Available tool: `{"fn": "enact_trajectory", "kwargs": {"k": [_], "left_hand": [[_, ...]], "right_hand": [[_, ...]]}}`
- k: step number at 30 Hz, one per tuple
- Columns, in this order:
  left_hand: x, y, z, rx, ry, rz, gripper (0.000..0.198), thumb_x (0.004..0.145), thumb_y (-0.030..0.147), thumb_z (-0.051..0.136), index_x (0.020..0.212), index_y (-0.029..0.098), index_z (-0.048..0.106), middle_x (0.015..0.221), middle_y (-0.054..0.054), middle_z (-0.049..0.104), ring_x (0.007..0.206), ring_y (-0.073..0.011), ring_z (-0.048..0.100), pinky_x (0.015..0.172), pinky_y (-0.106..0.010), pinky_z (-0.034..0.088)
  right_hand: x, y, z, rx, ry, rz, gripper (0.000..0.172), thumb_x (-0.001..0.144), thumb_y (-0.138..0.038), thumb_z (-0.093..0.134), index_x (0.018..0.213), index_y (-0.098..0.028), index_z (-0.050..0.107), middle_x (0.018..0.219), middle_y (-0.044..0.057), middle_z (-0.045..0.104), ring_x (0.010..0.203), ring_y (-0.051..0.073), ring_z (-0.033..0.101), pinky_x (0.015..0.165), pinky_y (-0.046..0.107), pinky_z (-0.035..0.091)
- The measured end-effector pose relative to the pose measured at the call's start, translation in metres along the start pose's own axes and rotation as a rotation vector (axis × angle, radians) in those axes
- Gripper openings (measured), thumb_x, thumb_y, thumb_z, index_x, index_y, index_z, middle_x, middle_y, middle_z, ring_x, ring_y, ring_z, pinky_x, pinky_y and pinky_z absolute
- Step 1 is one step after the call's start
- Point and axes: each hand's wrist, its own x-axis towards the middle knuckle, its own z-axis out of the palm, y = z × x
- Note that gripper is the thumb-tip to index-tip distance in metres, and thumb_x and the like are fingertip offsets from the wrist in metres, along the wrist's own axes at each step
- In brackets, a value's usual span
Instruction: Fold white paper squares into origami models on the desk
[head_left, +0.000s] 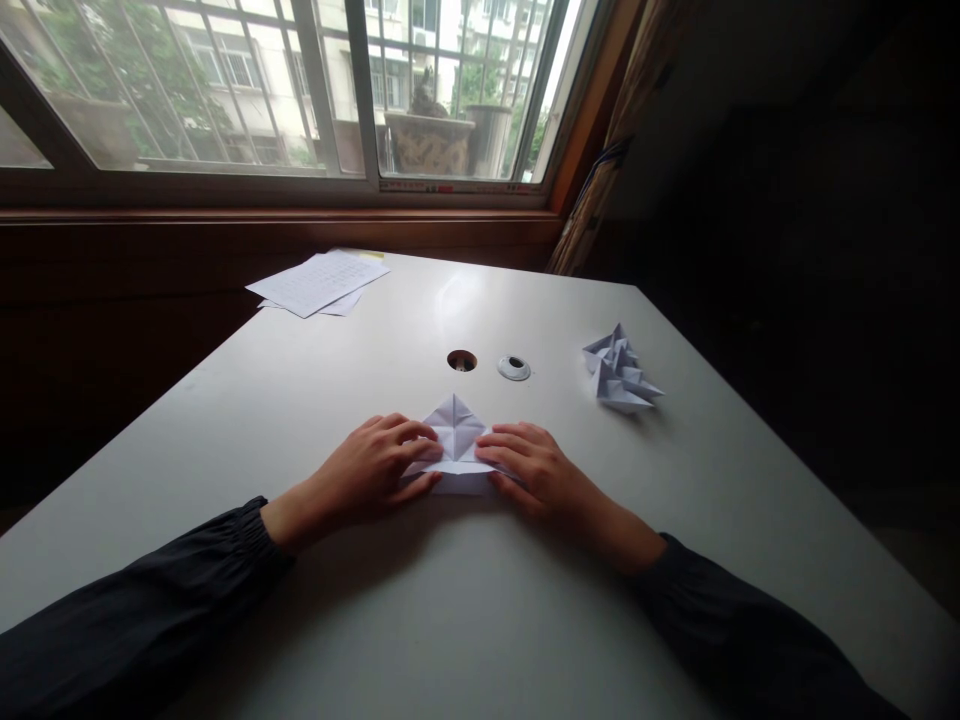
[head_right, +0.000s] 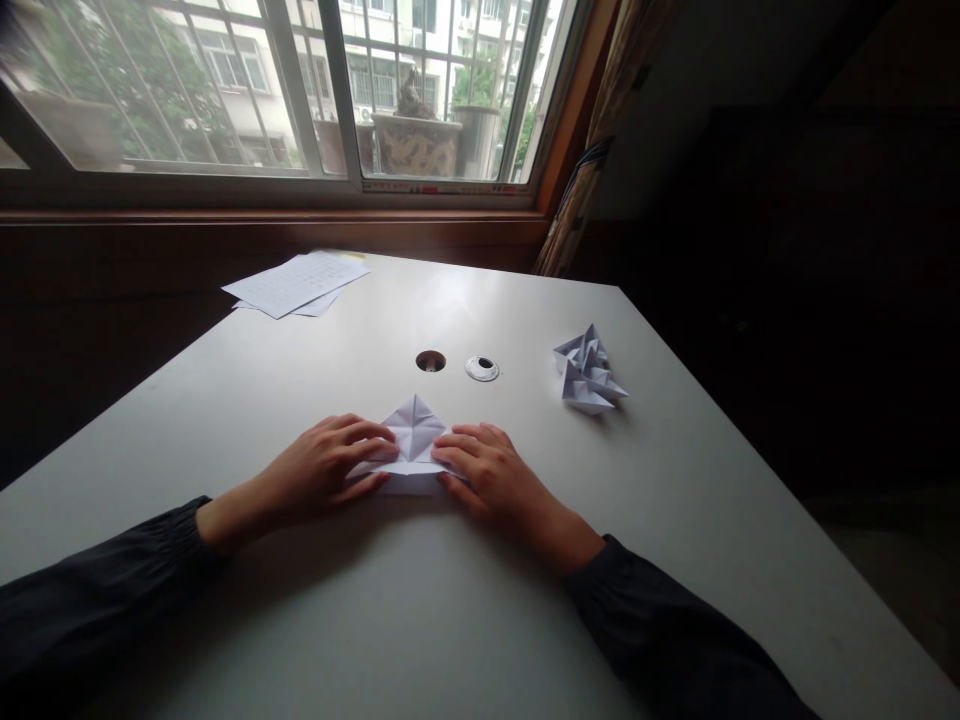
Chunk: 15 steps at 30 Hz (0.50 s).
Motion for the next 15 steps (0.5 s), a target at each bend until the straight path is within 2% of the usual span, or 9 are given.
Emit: {"fn": "enact_trajectory", "kwargs": {"k": [4, 7, 11, 15], "left_hand": [[0.001, 0.001, 0.002, 0.003, 0.083, -0.052, 0.026, 0.102, 0.036, 0.049, 0.108, 0.026, 0.072, 0.102, -0.006, 0.075, 0.090, -0.0205, 0.068, 0.078, -0.033, 0.055], [0.001, -0.001, 0.005, 0.021, 0.124, -0.099, 0.026, 0.102, 0.034, 0.048, 0.105, 0.025, 0.072, 0.095, -0.006, 0.075, 0.077, -0.0178, 0.069, 0.069, -0.029, 0.054], [0.002, -0.006, 0.008, -0.018, 0.133, -0.141, 0.024, 0.100, 0.034, 0.052, 0.115, 0.026, 0.069, 0.108, -0.006, 0.075, 0.088, -0.0207, 0.072, 0.079, -0.033, 0.057], [0.002, -0.010, 0.009, -0.049, 0.106, -0.177, 0.030, 0.098, 0.037, 0.056, 0.125, 0.028, 0.065, 0.124, -0.006, 0.071, 0.104, -0.0249, 0.069, 0.089, -0.041, 0.057]], "right_hand": [[0.002, -0.003, -0.001, 0.040, 0.062, 0.067, 0.026, 0.101, -0.031, 0.052, 0.118, -0.024, 0.070, 0.125, 0.010, 0.070, 0.122, 0.029, 0.060, 0.108, 0.051, 0.043], [0.004, -0.004, -0.004, 0.148, 0.118, 0.149, 0.026, 0.098, -0.028, 0.056, 0.121, -0.024, 0.068, 0.120, 0.010, 0.073, 0.116, 0.027, 0.064, 0.103, 0.048, 0.049], [0.005, -0.003, -0.010, 0.307, 0.124, 0.302, 0.029, 0.093, -0.028, 0.063, 0.121, -0.025, 0.070, 0.117, 0.007, 0.075, 0.106, 0.025, 0.070, 0.094, 0.042, 0.056], [0.005, 0.003, -0.011, 0.294, 0.110, 0.311, 0.029, 0.089, -0.023, 0.066, 0.117, -0.026, 0.072, 0.114, 0.005, 0.075, 0.106, 0.025, 0.069, 0.094, 0.040, 0.056]]}}
